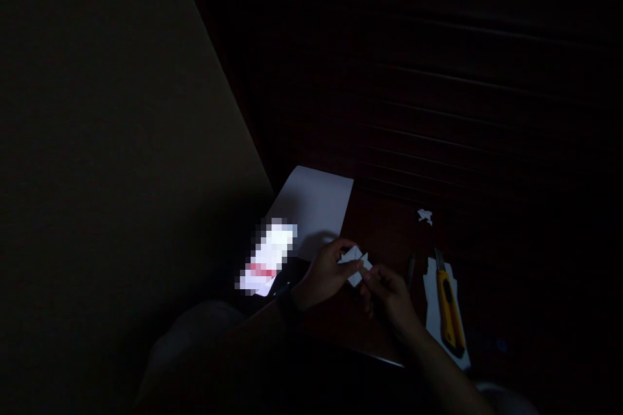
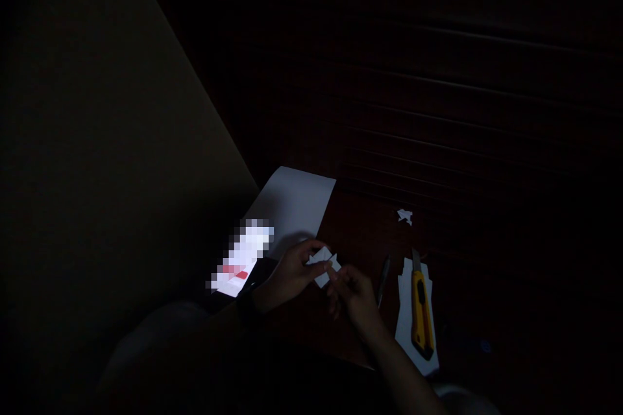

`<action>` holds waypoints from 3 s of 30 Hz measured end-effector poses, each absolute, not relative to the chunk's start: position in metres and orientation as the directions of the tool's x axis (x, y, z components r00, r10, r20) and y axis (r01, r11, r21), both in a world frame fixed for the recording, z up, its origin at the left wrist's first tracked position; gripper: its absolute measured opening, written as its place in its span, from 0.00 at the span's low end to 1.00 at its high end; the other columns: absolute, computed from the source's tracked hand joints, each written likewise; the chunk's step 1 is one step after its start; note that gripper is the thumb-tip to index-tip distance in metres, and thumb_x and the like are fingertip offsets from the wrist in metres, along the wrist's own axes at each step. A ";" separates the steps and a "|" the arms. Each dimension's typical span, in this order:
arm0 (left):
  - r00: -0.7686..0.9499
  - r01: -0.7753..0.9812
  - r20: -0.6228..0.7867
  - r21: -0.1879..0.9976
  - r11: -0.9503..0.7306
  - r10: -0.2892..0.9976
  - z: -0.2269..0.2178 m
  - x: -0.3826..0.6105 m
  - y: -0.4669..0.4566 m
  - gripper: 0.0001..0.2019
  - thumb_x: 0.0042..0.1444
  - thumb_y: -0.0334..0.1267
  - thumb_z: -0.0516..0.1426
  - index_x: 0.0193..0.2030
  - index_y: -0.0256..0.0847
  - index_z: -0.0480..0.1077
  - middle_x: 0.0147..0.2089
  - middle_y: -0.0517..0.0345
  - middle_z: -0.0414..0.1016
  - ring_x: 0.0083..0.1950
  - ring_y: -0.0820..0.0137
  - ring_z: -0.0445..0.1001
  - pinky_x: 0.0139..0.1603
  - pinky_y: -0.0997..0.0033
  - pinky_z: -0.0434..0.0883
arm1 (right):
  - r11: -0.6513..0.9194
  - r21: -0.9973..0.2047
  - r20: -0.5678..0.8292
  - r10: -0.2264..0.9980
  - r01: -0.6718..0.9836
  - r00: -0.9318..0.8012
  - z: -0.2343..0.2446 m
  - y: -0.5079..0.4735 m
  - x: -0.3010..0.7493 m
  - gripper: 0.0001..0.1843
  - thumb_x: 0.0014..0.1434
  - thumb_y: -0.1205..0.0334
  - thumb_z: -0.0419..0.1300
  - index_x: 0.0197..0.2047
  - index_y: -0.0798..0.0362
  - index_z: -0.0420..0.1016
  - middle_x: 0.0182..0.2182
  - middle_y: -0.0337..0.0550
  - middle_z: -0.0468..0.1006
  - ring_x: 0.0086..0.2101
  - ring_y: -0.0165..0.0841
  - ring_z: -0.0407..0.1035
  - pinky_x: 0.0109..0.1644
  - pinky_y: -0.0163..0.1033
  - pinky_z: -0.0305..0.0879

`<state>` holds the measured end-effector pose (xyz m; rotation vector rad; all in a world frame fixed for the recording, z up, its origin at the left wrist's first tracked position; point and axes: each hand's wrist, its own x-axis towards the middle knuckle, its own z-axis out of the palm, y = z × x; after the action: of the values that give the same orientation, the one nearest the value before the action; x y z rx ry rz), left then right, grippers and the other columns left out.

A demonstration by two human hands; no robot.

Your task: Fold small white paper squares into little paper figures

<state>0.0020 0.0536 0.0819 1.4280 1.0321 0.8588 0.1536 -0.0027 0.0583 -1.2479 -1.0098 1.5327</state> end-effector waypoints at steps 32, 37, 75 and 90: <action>0.354 0.169 -0.029 0.985 -0.033 0.935 0.079 0.002 0.049 0.12 0.51 0.42 0.58 0.38 0.37 0.71 0.32 0.56 0.72 0.33 0.72 0.69 0.33 0.74 0.65 | -0.243 -0.970 -0.244 0.962 0.020 -0.125 0.064 0.003 0.156 0.17 0.48 0.48 0.63 0.28 0.56 0.76 0.22 0.42 0.76 0.23 0.31 0.69 0.28 0.35 0.65; 0.392 0.158 -0.051 0.987 -0.012 0.919 0.084 0.004 0.050 0.14 0.56 0.47 0.52 0.35 0.37 0.70 0.31 0.58 0.71 0.32 0.73 0.69 0.31 0.75 0.64 | -0.294 -0.956 -0.290 0.948 -0.006 -0.130 0.063 0.002 0.158 0.16 0.49 0.50 0.63 0.25 0.56 0.76 0.20 0.42 0.76 0.21 0.29 0.67 0.26 0.34 0.62; 0.424 0.323 -0.104 0.945 -0.043 0.900 0.076 0.000 0.048 0.19 0.56 0.51 0.50 0.27 0.36 0.69 0.24 0.60 0.68 0.26 0.74 0.65 0.26 0.76 0.59 | -0.239 -0.961 -0.241 0.971 -0.136 -0.003 0.057 0.010 0.164 0.18 0.45 0.50 0.66 0.36 0.53 0.75 0.28 0.41 0.76 0.30 0.34 0.68 0.33 0.37 0.63; 0.435 0.300 -0.113 0.954 -0.025 0.894 0.073 0.003 0.045 0.17 0.54 0.50 0.53 0.29 0.37 0.71 0.27 0.59 0.71 0.29 0.73 0.68 0.28 0.76 0.61 | -0.269 -0.957 -0.278 0.958 -0.112 0.068 0.049 0.006 0.165 0.19 0.51 0.47 0.60 0.23 0.55 0.71 0.19 0.38 0.70 0.22 0.29 0.62 0.28 0.34 0.56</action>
<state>0.0025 0.0452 0.0734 1.5727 1.0792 0.6663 0.1654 0.0061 0.0493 -1.3686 -0.9280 1.3911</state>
